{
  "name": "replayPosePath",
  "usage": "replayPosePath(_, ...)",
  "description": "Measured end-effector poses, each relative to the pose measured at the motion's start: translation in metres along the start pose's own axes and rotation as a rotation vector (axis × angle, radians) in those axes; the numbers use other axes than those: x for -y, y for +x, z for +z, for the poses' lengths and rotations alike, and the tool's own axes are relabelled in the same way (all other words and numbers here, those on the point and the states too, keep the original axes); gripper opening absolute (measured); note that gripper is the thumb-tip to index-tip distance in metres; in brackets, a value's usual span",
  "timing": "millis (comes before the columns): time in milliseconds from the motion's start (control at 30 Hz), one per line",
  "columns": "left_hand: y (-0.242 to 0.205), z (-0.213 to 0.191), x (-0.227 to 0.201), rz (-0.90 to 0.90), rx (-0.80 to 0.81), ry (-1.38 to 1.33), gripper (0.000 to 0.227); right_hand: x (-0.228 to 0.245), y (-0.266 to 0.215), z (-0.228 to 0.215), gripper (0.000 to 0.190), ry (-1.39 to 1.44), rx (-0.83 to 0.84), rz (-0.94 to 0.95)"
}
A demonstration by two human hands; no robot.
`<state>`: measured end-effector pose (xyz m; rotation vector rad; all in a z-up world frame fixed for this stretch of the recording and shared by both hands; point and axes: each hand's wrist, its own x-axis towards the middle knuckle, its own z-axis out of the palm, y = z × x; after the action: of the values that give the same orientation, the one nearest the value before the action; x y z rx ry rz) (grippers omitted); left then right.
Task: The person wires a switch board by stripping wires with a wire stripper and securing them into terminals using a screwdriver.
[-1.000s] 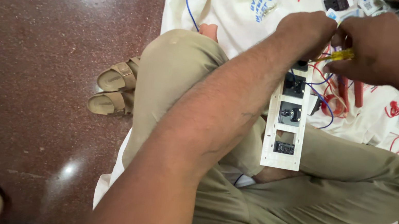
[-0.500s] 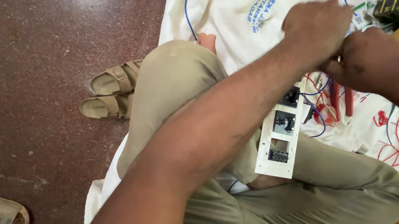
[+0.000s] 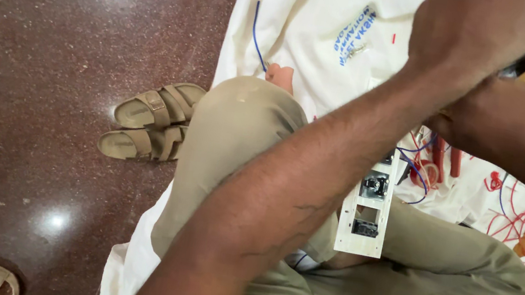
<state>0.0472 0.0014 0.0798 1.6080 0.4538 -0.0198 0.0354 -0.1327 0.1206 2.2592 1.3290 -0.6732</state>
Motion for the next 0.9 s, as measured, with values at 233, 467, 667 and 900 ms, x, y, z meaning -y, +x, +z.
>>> replayPosePath(233, 0.001, 0.002, -0.005, 0.159, -0.098, 0.04, 0.033, -0.012, 0.0, 0.008, 0.048, 0.098, -0.143, -0.178)
replayPosePath(467, 0.001, -0.002, -0.005, 0.14, -0.02, 0.009, 0.037, -0.012, 0.006, 0.015, 0.027, 0.038, -0.108, -0.207)
replayPosePath(667, -0.004, -0.001, -0.008, 0.239, -0.105, 0.019, 0.041, -0.01, 0.003, 0.011, 0.028, -0.048, 0.099, -0.038)
replayPosePath(900, -0.002, -0.004, -0.01, 0.253, -0.089, 0.031, 0.04, -0.007, 0.001, 0.009, 0.028, 0.114, -0.047, 0.004)
